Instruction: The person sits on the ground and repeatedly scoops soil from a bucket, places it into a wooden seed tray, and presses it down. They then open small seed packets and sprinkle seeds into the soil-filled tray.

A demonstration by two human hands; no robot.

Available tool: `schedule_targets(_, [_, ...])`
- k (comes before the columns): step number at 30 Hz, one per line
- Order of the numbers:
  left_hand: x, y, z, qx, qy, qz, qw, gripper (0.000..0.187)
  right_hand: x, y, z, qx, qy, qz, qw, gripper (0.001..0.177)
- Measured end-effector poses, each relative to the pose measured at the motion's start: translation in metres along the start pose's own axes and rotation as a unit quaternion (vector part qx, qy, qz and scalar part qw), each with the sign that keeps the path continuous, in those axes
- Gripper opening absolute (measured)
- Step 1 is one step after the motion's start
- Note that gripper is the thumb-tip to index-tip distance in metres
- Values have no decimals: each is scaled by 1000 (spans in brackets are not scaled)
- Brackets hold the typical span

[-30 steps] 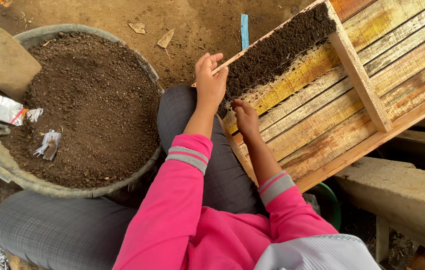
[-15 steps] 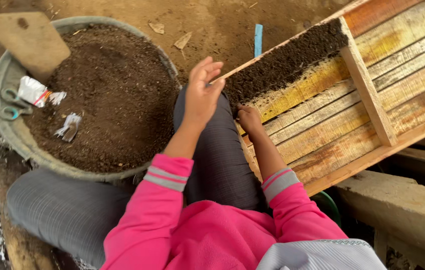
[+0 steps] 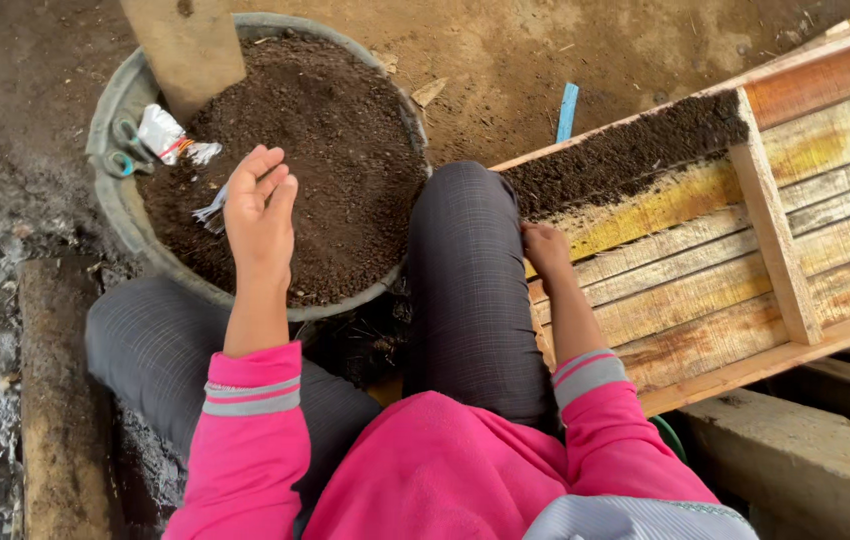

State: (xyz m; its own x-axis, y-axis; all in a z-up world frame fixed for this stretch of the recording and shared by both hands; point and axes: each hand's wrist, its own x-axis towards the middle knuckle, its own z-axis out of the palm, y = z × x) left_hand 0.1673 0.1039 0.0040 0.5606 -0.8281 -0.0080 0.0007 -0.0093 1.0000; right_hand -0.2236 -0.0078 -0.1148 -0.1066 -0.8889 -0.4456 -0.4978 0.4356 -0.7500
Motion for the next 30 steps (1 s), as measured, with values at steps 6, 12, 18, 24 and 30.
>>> schedule_targets(6, [4, 15, -31, 82, 52, 15, 995, 30, 54, 28, -21, -243, -57, 11, 968, 47])
schedule_targets(12, [16, 8, -85, 442, 173, 11, 880, 25, -107, -214, 47, -254, 174, -364, 879, 24])
schedule_targets(18, [40, -28, -92, 485, 14, 8, 874, 27, -16, -183, 235, -288, -82, -159, 941, 72])
schedule_targets(24, [38, -36, -94, 498, -14, -35, 866, 22, -78, -210, 259, -190, -216, -238, 927, 68])
schedule_targets(30, [29, -12, -91, 217, 70, -31, 973, 22, -130, -235, 234, 33, -164, -358, 919, 15])
